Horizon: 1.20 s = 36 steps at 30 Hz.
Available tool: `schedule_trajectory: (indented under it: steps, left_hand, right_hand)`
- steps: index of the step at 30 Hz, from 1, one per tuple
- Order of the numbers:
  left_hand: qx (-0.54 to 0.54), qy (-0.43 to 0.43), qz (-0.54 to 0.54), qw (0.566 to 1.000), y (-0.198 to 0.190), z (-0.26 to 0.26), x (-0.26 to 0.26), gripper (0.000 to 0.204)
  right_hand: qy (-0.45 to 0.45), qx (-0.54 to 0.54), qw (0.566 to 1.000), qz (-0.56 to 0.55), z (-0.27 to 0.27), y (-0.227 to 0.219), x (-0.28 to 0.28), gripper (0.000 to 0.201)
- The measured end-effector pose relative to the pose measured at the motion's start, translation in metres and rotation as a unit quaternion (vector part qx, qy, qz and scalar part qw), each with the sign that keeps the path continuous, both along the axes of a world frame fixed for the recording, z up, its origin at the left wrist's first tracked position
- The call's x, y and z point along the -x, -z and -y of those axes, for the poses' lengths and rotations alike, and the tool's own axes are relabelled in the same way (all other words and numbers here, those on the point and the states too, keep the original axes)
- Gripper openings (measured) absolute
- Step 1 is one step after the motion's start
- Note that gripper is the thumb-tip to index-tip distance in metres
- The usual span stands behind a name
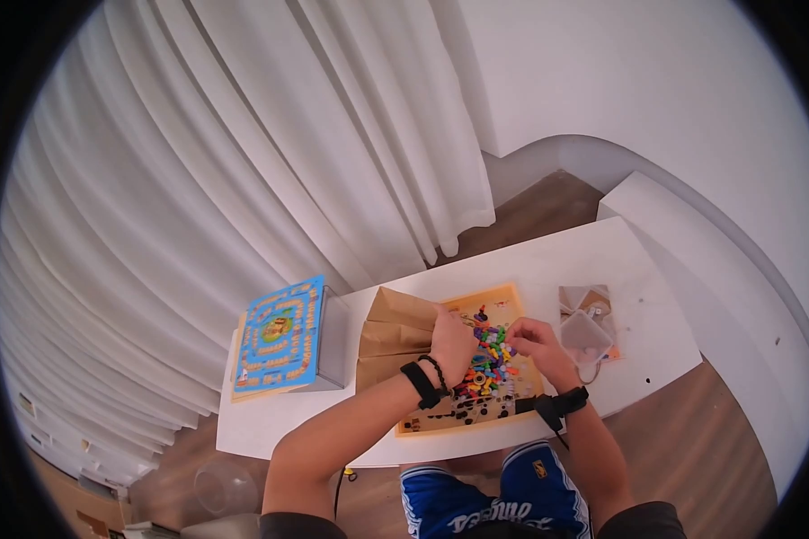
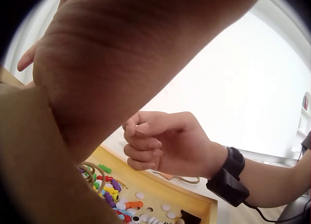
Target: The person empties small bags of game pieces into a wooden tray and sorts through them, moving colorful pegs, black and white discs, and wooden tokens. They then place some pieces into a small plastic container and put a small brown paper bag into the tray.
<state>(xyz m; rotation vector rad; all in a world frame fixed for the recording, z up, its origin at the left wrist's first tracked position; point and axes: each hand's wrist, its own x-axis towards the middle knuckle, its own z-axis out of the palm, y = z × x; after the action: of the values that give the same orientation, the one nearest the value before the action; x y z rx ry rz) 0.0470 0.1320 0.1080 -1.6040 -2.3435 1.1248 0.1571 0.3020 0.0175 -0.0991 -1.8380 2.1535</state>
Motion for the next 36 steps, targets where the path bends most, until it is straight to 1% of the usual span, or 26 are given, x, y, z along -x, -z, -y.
schedule_trajectory:
  steps: [2, 4, 6, 8, 9, 11, 12, 13, 14, 16, 17, 19, 20, 22, 23, 24, 25, 26, 28, 29, 30, 31, 32, 34, 35, 36]
  left_hand:
    - [-0.015, 0.002, -0.019, 1.0, -0.001, -0.002, -0.002, 0.018]
    - [-0.02, -0.02, 0.007, 1.0, -0.006, -0.002, 0.001, 0.018]
    - [-0.033, -0.017, 0.012, 0.999, -0.009, 0.001, 0.004, 0.019]
    - [-0.045, -0.015, 0.017, 0.999, -0.011, 0.003, 0.006, 0.022]
    - [-0.056, -0.021, 0.031, 0.998, -0.01, 0.004, 0.007, 0.024]
    - [-0.067, -0.028, 0.044, 0.996, -0.012, 0.005, 0.011, 0.026]
    - [-0.079, -0.019, 0.067, 0.994, -0.014, 0.007, 0.013, 0.027]
    - [-0.092, -0.01, 0.089, 0.992, -0.015, 0.009, 0.015, 0.027]
    - [-0.092, -0.009, 0.089, 0.992, -0.014, 0.011, 0.019, 0.027]
    - [-0.089, -0.002, 0.116, 0.989, -0.011, 0.014, 0.026, 0.029]
    - [-0.089, -0.002, 0.115, 0.989, -0.011, 0.016, 0.028, 0.029]
    - [-0.117, 0.034, 0.105, 0.987, -0.012, 0.022, 0.031, 0.032]
    - [-0.117, 0.034, 0.104, 0.987, -0.015, 0.025, 0.034, 0.032]
    - [-0.169, 0.044, 0.236, 0.956, -0.021, 0.032, 0.041, 0.032]
    - [-0.168, 0.045, 0.236, 0.956, -0.022, 0.036, 0.045, 0.032]
    - [-0.208, 0.061, 0.295, 0.931, -0.023, 0.041, 0.05, 0.031]
    - [-0.246, 0.077, 0.352, 0.9, -0.025, 0.046, 0.054, 0.031]
    - [-0.245, 0.079, 0.352, 0.9, -0.031, 0.052, 0.057, 0.031]
    - [-0.344, 0.041, 0.421, 0.838, -0.044, 0.066, 0.065, 0.027]
    - [-0.341, 0.042, 0.422, 0.839, -0.051, 0.075, 0.071, 0.027]
    - [-0.387, 0.027, 0.43, 0.815, -0.059, 0.086, 0.077, 0.026]
    - [-0.432, 0.012, 0.437, 0.789, -0.065, 0.097, 0.084, 0.027]
    - [-0.431, 0.011, 0.435, 0.79, -0.064, 0.109, 0.091, 0.027]
    - [-0.535, -0.08, 0.466, 0.7, -0.047, 0.136, 0.108, 0.031]
    - [-0.533, -0.08, 0.465, 0.702, -0.036, 0.148, 0.117, 0.031]
    - [-0.549, -0.127, 0.481, 0.672, -0.022, 0.16, 0.125, 0.036]
  right_hand:
    - [-0.012, -0.062, 0.998, 0.011, 0.001, 0.005, 0.003, 0.002]
    - [-0.026, -0.075, 0.997, 0.024, 0.005, 0.003, 0.002, 0.004]
    - [-0.043, -0.089, 0.994, 0.037, 0.011, -0.007, 0.002, 0.007]
    - [-0.03, -0.235, 0.971, -0.006, 0.019, -0.024, 0.001, 0.018]
    - [-0.03, -0.234, 0.972, -0.006, 0.024, -0.028, 0.001, 0.018]
    - [-0.048, -0.294, 0.955, -0.006, 0.03, -0.034, 0.001, 0.028]
    - [-0.048, -0.294, 0.955, -0.006, 0.032, -0.034, 0.001, 0.028]
    - [-0.044, -0.341, 0.939, -0.015, 0.035, -0.034, 0.001, 0.031]
    - [-0.041, -0.388, 0.92, -0.023, 0.037, -0.033, 0.0, 0.033]
    - [-0.036, -0.396, 0.917, -0.03, 0.042, -0.029, -0.003, 0.033]
    - [-0.032, -0.403, 0.914, -0.037, 0.044, -0.028, -0.003, 0.034]
    - [-0.025, -0.405, 0.913, -0.036, 0.046, -0.026, -0.004, 0.034]
    - [-0.019, -0.408, 0.912, -0.035, 0.047, -0.026, -0.005, 0.033]
    - [-0.018, -0.4, 0.916, -0.014, 0.048, -0.03, -0.004, 0.034]
    - [-0.018, -0.393, 0.919, 0.006, 0.049, -0.032, -0.003, 0.034]
    - [-0.017, -0.392, 0.92, 0.006, 0.05, -0.035, -0.001, 0.034]
    - [0.002, -0.397, 0.918, -0.007, 0.051, -0.036, 0.0, 0.034]
    - [0.023, -0.401, 0.915, -0.019, 0.052, -0.038, 0.001, 0.034]
    - [0.023, -0.391, 0.92, -0.008, 0.051, -0.039, 0.003, 0.036]
    - [0.021, -0.381, 0.925, 0.002, 0.051, -0.04, 0.005, 0.037]
    - [0.022, -0.378, 0.925, 0.003, 0.051, -0.042, 0.006, 0.037]
    - [0.008, -0.345, 0.938, 0.028, 0.051, -0.046, 0.007, 0.04]
    - [-0.006, -0.312, 0.949, 0.052, 0.053, -0.048, 0.008, 0.044]
    - [-0.006, -0.3, 0.953, 0.047, 0.056, -0.041, 0.016, 0.048]
    - [-0.006, -0.29, 0.956, 0.043, 0.057, -0.038, 0.02, 0.052]
    - [-0.005, -0.288, 0.957, 0.042, 0.06, -0.038, 0.023, 0.052]
